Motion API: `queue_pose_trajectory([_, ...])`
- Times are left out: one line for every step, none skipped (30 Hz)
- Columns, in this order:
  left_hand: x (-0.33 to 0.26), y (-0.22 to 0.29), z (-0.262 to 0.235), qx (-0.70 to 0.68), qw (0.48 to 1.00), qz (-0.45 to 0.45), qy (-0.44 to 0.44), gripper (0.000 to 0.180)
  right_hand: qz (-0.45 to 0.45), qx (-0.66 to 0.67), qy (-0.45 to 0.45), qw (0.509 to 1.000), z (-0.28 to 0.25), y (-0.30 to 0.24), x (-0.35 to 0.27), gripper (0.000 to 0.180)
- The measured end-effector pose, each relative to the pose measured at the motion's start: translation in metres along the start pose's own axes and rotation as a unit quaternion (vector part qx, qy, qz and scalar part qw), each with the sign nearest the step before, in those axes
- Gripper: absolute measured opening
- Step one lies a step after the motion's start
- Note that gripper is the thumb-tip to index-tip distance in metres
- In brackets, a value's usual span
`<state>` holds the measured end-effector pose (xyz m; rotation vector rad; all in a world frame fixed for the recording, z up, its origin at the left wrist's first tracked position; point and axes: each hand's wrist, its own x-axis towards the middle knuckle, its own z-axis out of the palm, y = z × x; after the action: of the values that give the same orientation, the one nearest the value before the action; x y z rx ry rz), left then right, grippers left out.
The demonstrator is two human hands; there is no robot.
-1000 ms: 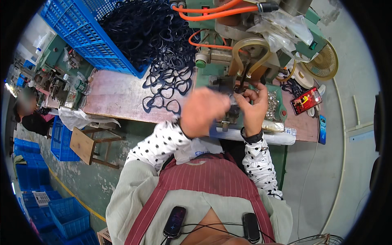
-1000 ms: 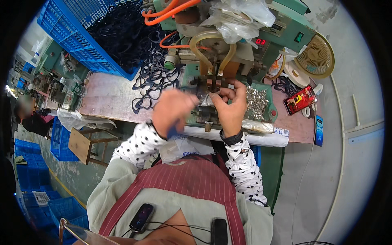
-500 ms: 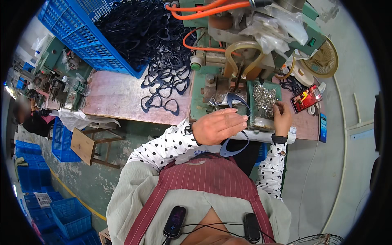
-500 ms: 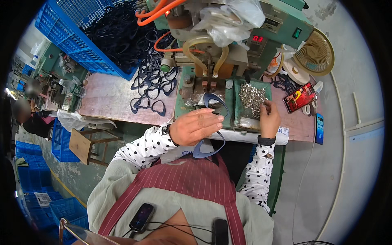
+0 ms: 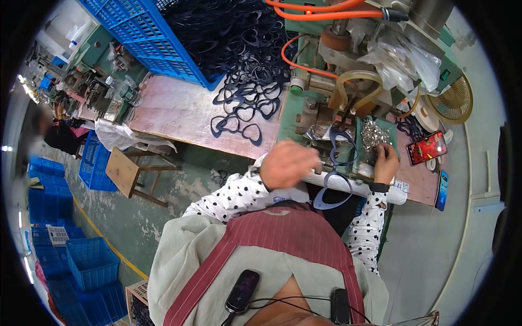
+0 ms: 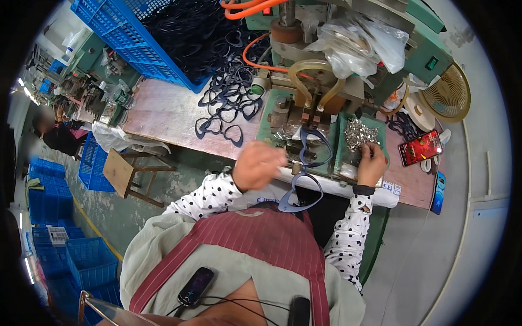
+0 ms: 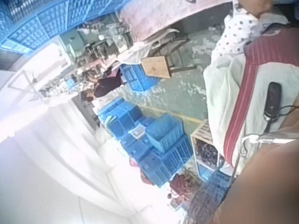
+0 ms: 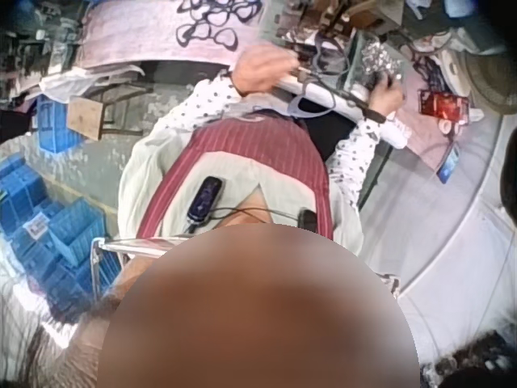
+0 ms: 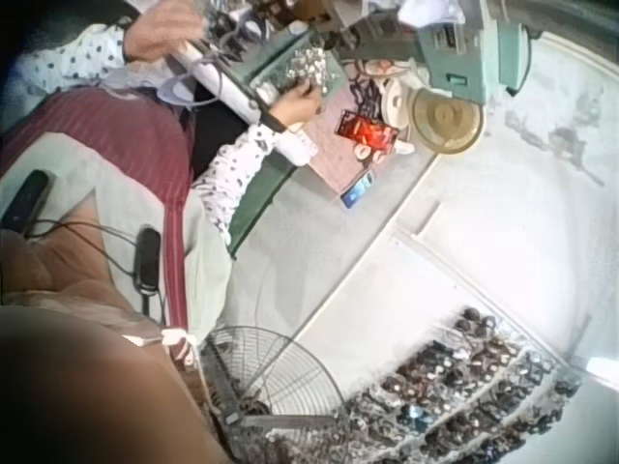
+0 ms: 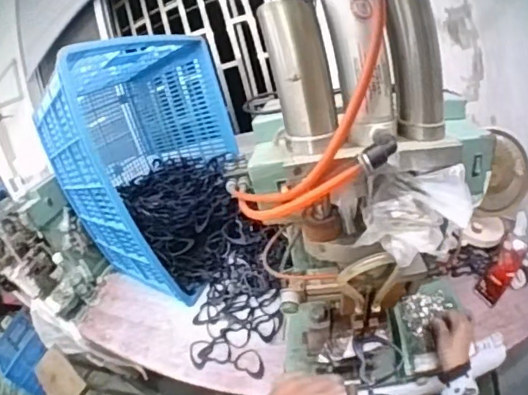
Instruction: The person repeatedly picks up dark plastic eyeglass frames and small metal components, inserts the components into the frames, and places the assembled units on the work surface. The process is repeated continuously throughout the clip.
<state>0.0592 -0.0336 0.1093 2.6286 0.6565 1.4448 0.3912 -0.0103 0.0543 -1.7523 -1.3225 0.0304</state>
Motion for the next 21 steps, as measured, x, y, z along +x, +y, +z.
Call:
queue_pose_trajectory([-0.019, -0.012, -0.001, 0.016, 0.998, -0.056, 0.008, 0.034, -0.012, -0.016, 0.012, 1.000, 0.002, 0.003, -0.001, 0.013])
queue_pose_trajectory([-0.034, -0.025, -0.005, 0.062, 0.991, -0.118, 0.021, 0.034, -0.024, -0.035, 0.025, 0.999, 0.004, 0.008, -0.002, 0.013])
queue_pose_trajectory([-0.047, -0.038, -0.012, 0.107, 0.978, -0.178, 0.033, 0.034, -0.034, -0.054, 0.039, 0.997, 0.003, 0.011, -0.002, 0.013])
queue_pose_trajectory([-0.059, -0.049, -0.022, 0.153, 0.960, -0.232, -0.019, 0.033, -0.039, -0.065, 0.052, 0.996, 0.000, 0.003, -0.004, 0.011])
queue_pose_trajectory([-0.069, -0.063, -0.033, 0.191, 0.939, -0.277, -0.071, 0.033, -0.039, -0.062, 0.066, 0.995, -0.001, 0.000, -0.006, 0.012])
queue_pose_trajectory([-0.078, -0.075, -0.045, 0.260, 0.929, -0.232, -0.127, 0.032, -0.003, -0.058, 0.052, 0.997, 0.000, 0.000, -0.007, 0.012])
queue_pose_trajectory([-0.086, -0.084, -0.057, 0.326, 0.911, -0.181, -0.177, 0.032, -0.016, -0.048, 0.069, 0.996, 0.002, -0.001, -0.008, 0.013])
queue_pose_trajectory([-0.095, -0.091, -0.068, 0.300, 0.909, -0.190, -0.219, 0.037, -0.015, -0.025, 0.071, 0.997, 0.006, 0.000, -0.009, 0.013])
queue_pose_trajectory([-0.103, -0.094, -0.079, 0.274, 0.904, -0.197, -0.263, 0.042, -0.039, -0.009, 0.081, 0.996, 0.006, -0.004, -0.009, 0.013])
queue_pose_trajectory([-0.113, -0.098, -0.088, 0.268, 0.903, -0.185, -0.281, 0.049, -0.031, -0.008, 0.073, 0.997, 0.006, -0.010, -0.010, 0.011])
queue_pose_trajectory([-0.118, -0.096, -0.095, 0.262, 0.900, -0.174, -0.302, 0.057, -0.048, -0.003, 0.081, 0.996, 0.005, -0.014, -0.010, 0.011])
queue_pose_trajectory([-0.116, -0.089, -0.097, 0.247, 0.904, -0.164, -0.308, 0.061, 0.022, 0.093, 0.060, 0.994, 0.009, -0.011, -0.012, 0.012])
queue_pose_trajectory([-0.115, -0.084, -0.099, 0.236, 0.907, -0.157, -0.312, 0.066, 0.011, 0.101, 0.069, 0.992, 0.012, -0.006, -0.014, 0.012])
queue_pose_trajectory([-0.126, -0.083, -0.097, 0.251, 0.904, -0.154, -0.310, 0.064, 0.020, 0.094, 0.056, 0.994, 0.010, -0.012, -0.013, 0.010])
queue_pose_trajectory([-0.140, -0.085, -0.093, 0.269, 0.900, -0.152, -0.308, 0.063, 0.029, 0.090, 0.041, 0.995, 0.006, -0.017, -0.013, 0.007])
queue_pose_trajectory([-0.144, -0.085, -0.090, 0.283, 0.907, -0.126, -0.285, 0.049, 0.016, 0.080, 0.043, 0.996, 0.005, -0.016, -0.013, 0.006])
queue_pose_trajectory([-0.146, -0.090, -0.093, 0.259, 0.920, -0.105, -0.276, 0.043, 0.002, 0.072, 0.045, 0.996, 0.005, -0.013, -0.013, 0.005])
queue_pose_trajectory([-0.148, -0.095, -0.097, 0.234, 0.931, -0.086, -0.267, 0.038, -0.012, 0.064, 0.045, 0.997, 0.005, -0.012, -0.013, 0.005])
queue_pose_trajectory([-0.146, -0.093, -0.101, 0.213, 0.940, -0.071, -0.256, 0.033, -0.019, 0.062, 0.045, 0.997, 0.005, -0.014, -0.012, 0.005])
queue_pose_trajectory([-0.133, -0.088, -0.101, 0.179, 0.959, -0.087, -0.202, 0.026, -0.026, 0.062, 0.045, 0.997, 0.005, -0.017, -0.011, 0.005])
queue_pose_trajectory([-0.138, -0.099, -0.101, 0.157, 0.970, -0.112, -0.151, 0.027, -0.032, 0.061, 0.045, 0.997, 0.005, -0.019, -0.010, 0.005])
